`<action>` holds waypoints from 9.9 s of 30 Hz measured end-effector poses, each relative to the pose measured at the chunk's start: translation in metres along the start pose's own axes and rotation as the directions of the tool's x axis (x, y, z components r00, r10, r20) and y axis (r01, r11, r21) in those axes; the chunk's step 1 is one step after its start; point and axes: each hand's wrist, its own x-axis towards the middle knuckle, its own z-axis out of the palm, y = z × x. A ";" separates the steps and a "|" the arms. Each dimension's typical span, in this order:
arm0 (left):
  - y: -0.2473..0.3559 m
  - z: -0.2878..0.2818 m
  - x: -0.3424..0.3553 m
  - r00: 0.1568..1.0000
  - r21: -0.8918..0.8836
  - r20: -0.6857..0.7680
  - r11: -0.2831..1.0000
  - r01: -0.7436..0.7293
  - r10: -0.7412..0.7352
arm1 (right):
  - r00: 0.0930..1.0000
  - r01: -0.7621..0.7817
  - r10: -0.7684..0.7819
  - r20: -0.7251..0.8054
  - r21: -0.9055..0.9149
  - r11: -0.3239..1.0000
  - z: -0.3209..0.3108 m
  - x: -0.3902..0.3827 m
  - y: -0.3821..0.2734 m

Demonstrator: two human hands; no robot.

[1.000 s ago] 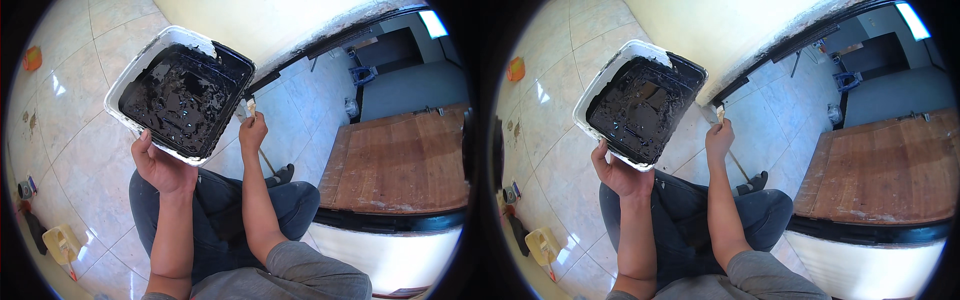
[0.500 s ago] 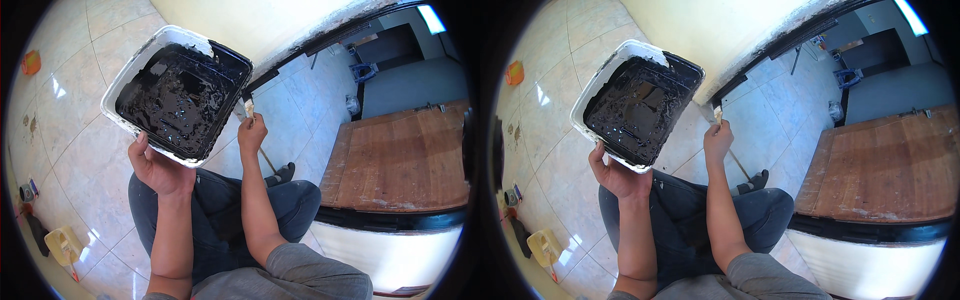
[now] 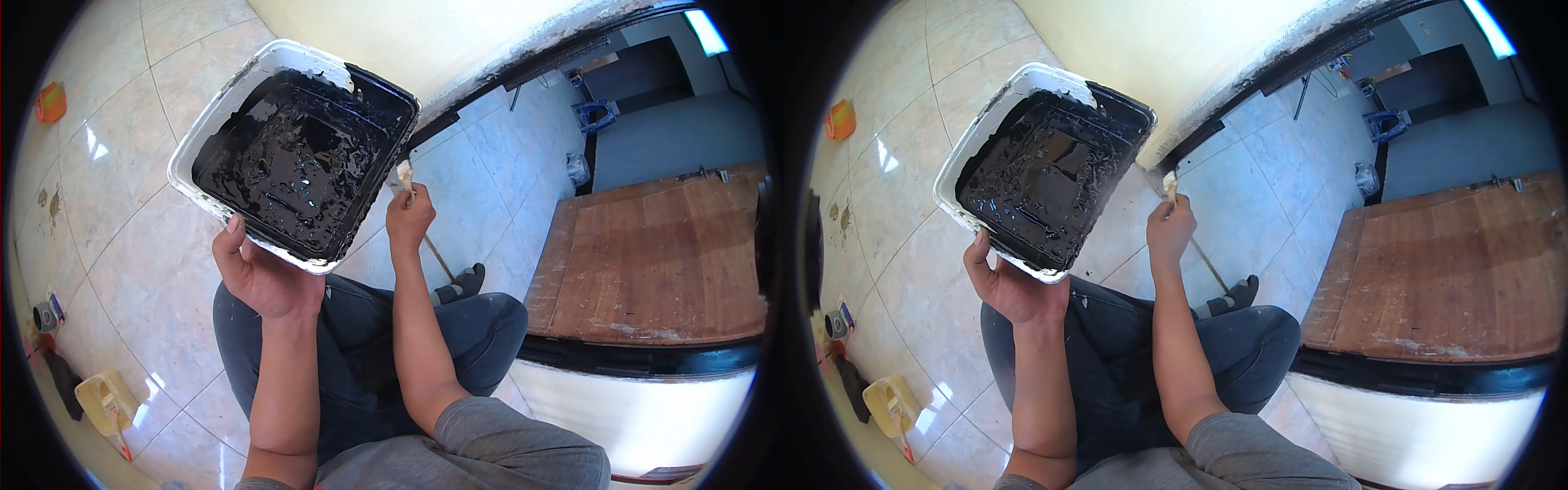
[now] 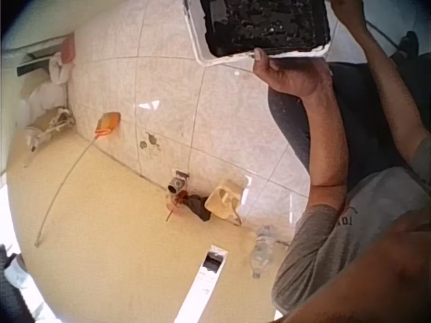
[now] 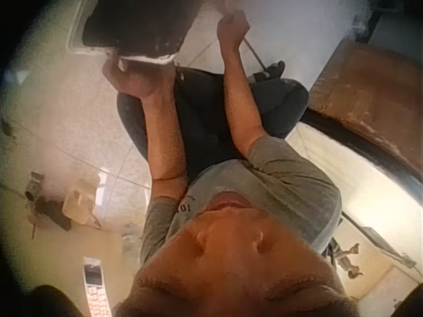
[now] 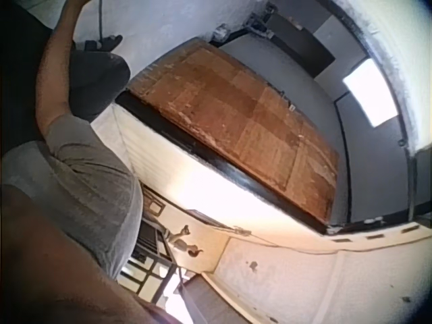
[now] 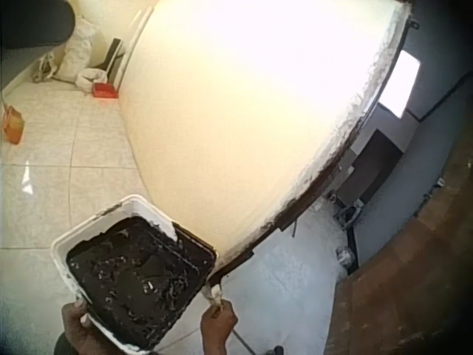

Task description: The person paints the edges of a door frame using black paint and a brush. They dip the brush into a container of paint and apply it to the wooden frame while sitting on the floor.

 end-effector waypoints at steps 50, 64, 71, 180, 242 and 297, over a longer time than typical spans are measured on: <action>0.001 -0.001 0.002 0.999 0.007 0.053 1.000 -0.002 0.001 | 1.000 0.000 -0.001 -0.018 -0.050 0.999 -0.005 0.026 0.019; 0.000 -0.003 0.003 0.998 -0.012 0.061 1.000 0.003 -0.003 | 1.000 0.027 -0.026 0.011 -0.104 0.994 -0.005 0.025 0.006; 0.002 -0.003 0.002 0.998 -0.003 0.058 1.000 -0.003 0.003 | 0.991 0.018 -0.010 -0.133 0.063 0.998 -0.029 0.011 -0.023; -0.033 -0.039 0.036 0.933 0.362 0.350 0.931 -0.056 -0.080 | 0.949 -0.080 0.223 -0.222 0.515 0.854 -0.071 0.055 0.069; -0.034 -0.034 0.030 0.954 0.332 0.294 0.942 -0.051 -0.052 | 0.996 -0.057 0.054 -0.073 -0.043 0.997 -0.012 0.039 0.103; -0.031 -0.034 0.025 0.951 0.265 0.305 0.964 -0.036 -0.049 | 0.999 0.027 -0.028 -0.028 -0.031 0.999 -0.050 0.059 0.084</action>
